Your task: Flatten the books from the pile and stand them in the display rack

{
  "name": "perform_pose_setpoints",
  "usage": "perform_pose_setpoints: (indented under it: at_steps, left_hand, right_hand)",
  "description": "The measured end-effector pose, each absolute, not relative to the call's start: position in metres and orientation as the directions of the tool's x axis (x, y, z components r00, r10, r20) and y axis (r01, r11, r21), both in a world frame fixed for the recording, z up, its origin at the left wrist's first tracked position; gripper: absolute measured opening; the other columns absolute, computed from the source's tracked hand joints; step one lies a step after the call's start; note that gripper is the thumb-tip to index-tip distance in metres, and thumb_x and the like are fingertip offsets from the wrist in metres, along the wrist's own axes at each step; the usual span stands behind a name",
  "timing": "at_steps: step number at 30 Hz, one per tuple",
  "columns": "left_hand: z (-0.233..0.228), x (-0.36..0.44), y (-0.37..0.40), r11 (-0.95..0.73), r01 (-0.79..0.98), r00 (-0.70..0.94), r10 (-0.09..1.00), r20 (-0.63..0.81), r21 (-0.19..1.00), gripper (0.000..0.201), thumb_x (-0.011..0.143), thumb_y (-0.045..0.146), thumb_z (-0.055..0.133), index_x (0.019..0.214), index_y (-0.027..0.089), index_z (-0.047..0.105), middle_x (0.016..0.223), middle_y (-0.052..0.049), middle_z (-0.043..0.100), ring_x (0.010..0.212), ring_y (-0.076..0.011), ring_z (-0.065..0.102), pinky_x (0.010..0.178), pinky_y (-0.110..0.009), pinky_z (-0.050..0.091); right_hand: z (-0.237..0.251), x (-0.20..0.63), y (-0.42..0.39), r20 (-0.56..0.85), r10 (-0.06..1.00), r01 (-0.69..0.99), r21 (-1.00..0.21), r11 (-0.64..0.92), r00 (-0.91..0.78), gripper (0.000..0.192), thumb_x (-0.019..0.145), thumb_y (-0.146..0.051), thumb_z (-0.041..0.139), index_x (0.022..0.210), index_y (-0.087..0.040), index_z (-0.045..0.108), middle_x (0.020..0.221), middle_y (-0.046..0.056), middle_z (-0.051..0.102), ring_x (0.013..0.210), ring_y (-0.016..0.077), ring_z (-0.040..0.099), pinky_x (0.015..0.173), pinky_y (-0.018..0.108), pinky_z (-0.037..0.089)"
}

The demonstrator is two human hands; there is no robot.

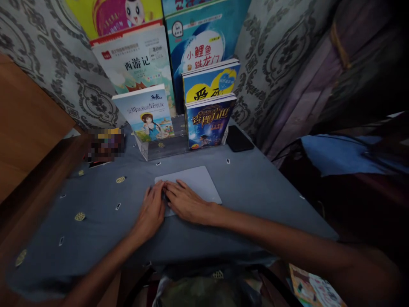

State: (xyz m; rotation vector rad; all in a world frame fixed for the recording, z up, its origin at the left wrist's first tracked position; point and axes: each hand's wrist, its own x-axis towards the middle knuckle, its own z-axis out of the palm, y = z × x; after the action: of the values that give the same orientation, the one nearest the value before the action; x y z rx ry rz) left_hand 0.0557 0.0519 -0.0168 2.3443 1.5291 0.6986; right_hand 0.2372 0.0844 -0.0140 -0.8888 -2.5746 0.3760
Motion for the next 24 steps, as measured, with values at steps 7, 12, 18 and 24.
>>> perform_pose_setpoints:
  at_steps: [7, 12, 18, 24]
  left_hand:
    - [-0.015, 0.068, 0.058, -0.426, 0.887, 0.393, 0.898, 0.197, 0.175, 0.048, 0.101, 0.020, 0.028, 0.148, 0.014, 0.035, 0.153, -0.020, 0.047, 0.148, -0.0314, 0.036, 0.116, -0.063, 0.030]
    - [-0.015, 0.067, 0.058, -0.422, 0.902, 0.404, 0.900, 0.167, 0.094, 0.046, 0.102, 0.023, 0.028, 0.145, 0.014, 0.040, 0.155, -0.020, 0.045, 0.148, -0.0322, 0.036, 0.116, -0.062, 0.032]
    - [-0.009, 0.074, 0.060, -0.453, 0.890, 0.444, 0.886, 0.132, 0.052, 0.045, 0.102, 0.023, 0.028, 0.143, 0.013, 0.043, 0.156, -0.021, 0.043, 0.149, -0.0339, 0.034, 0.116, -0.065, 0.028]
    - [0.000, 0.106, 0.068, -0.574, 0.813, 0.571, 0.819, 0.057, 0.096, 0.047, 0.104, 0.026, 0.025, 0.147, 0.014, 0.040, 0.159, -0.018, 0.040, 0.151, -0.0268, 0.031, 0.122, -0.059, 0.022]
  right_hand:
    - [-0.017, 0.263, 0.097, 0.239, 0.713, 0.634, -0.335, 0.697, -0.659, 0.061, 0.099, -0.040, 0.052, 0.147, -0.005, 0.044, 0.153, 0.026, 0.045, 0.148, 0.0333, 0.036, 0.122, 0.054, 0.029]
    - [-0.023, 0.306, 0.097, 0.249, 0.800, 0.728, -0.331, 0.600, -0.546, 0.064, 0.098, -0.046, 0.052, 0.149, -0.008, 0.043, 0.156, 0.024, 0.042, 0.148, 0.0352, 0.035, 0.123, 0.057, 0.026]
    - [-0.025, 0.335, 0.093, 0.227, 0.841, 0.780, -0.317, 0.540, -0.491, 0.064, 0.100, -0.047, 0.045, 0.151, -0.008, 0.040, 0.157, 0.023, 0.041, 0.150, 0.0346, 0.033, 0.121, 0.060, 0.026]
    - [-0.029, 0.334, 0.093, 0.232, 0.842, 0.781, -0.317, 0.538, -0.487, 0.063, 0.101, -0.046, 0.043, 0.150, -0.007, 0.041, 0.158, 0.023, 0.040, 0.150, 0.0352, 0.033, 0.121, 0.060, 0.025]
